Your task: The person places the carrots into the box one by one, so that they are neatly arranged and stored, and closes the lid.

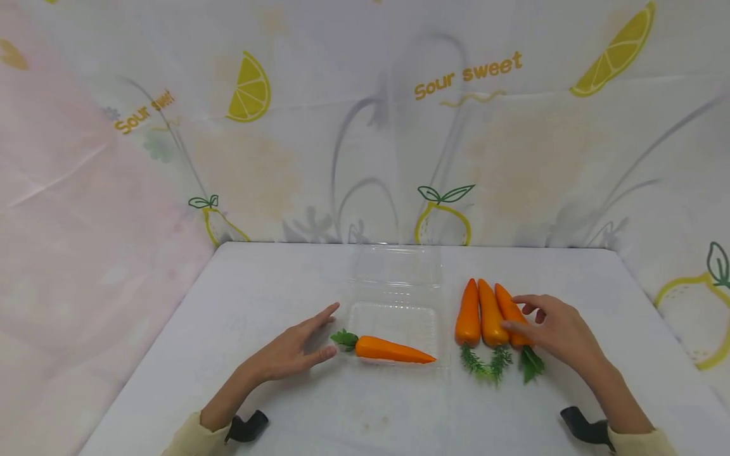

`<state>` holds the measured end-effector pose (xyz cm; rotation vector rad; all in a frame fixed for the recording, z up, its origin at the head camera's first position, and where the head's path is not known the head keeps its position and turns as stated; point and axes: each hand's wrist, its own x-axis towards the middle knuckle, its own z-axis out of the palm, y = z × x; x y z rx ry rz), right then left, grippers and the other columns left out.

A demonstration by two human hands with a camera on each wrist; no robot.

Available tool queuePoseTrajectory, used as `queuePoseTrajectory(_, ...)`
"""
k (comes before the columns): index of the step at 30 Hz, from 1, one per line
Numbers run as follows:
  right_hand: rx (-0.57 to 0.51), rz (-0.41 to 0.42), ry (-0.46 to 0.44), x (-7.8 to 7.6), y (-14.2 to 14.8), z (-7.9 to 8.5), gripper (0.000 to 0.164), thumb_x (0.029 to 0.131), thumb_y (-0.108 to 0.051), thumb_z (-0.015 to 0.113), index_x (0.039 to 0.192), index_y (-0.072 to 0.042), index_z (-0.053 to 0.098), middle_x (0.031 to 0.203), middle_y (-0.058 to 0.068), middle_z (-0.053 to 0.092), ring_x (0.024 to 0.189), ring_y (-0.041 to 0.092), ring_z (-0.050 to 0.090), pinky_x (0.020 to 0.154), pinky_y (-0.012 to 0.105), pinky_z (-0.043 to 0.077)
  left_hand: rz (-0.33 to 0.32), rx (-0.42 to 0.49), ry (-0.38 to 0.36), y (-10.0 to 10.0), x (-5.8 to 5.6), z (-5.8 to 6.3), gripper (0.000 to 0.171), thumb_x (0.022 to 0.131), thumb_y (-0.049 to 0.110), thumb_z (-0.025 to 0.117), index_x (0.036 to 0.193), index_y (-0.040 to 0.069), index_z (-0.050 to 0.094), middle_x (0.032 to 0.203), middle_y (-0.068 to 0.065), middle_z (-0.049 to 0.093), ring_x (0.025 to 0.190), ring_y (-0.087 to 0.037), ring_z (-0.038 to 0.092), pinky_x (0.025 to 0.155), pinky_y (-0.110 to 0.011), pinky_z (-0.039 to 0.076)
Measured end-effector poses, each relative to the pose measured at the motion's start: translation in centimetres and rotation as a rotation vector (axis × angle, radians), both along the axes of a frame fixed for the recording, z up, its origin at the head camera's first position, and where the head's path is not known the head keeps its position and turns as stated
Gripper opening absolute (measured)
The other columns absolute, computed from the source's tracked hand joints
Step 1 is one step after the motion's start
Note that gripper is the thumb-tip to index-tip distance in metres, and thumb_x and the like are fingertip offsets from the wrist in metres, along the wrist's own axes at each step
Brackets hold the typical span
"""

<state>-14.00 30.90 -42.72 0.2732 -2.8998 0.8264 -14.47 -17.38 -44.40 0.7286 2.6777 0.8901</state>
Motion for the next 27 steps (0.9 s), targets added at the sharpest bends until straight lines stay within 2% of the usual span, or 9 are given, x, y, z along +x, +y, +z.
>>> queuePoseTrajectory(4, 0.008, -0.005, -0.050, 0.1, 0.3, -0.2, 0.056, 0.082, -0.041, 0.080, 0.120, -0.003, 0.066, 0.097, 0.008, 0.063, 0.081, 0.020, 0.047, 0.052, 0.025, 0.040, 0.002, -0.010, 0.000, 0.0, 0.0, -0.1, 0.083, 0.091, 0.067, 0.053, 0.158, 0.036, 0.016, 0.152, -0.001, 0.043, 0.141, -0.020, 0.034, 0.113, -0.049, 0.031)
queuePoseTrajectory(12, 0.013, -0.004, -0.087, 0.1, 0.4, -0.3, 0.056, 0.084, -0.042, 0.079, 0.120, -0.002, 0.066, 0.095, 0.007, 0.063, 0.080, 0.021, 0.049, 0.052, 0.025, 0.041, 0.007, -0.020, -0.003, 0.0, -0.1, -0.2, 0.084, 0.091, 0.068, 0.052, 0.159, 0.036, 0.015, 0.151, 0.001, 0.043, 0.141, -0.019, 0.035, 0.113, -0.049, 0.031)
queuePoseTrajectory(20, 0.001, -0.009, -0.104, 0.3, 1.2, -0.1, 0.054, 0.085, -0.040, 0.077, 0.122, -0.003, 0.065, 0.094, 0.005, 0.063, 0.072, 0.011, 0.047, 0.052, 0.025, 0.039, 0.000, -0.019, 0.000, 0.1, -0.2, -0.1, 0.082, 0.091, 0.067, 0.052, 0.158, 0.038, 0.014, 0.151, 0.000, 0.042, 0.141, -0.019, 0.034, 0.113, -0.049, 0.030)
queuePoseTrajectory(27, -0.018, 0.007, -0.095, 0.2, 2.0, -0.2, 0.047, 0.087, -0.034, 0.077, 0.120, -0.003, 0.066, 0.091, 0.003, 0.065, 0.068, 0.008, 0.046, 0.051, 0.025, 0.037, 0.000, -0.019, 0.003, 0.0, -0.2, -0.2, 0.083, 0.092, 0.066, 0.052, 0.158, 0.037, 0.014, 0.151, 0.000, 0.043, 0.141, -0.020, 0.035, 0.113, -0.049, 0.031)
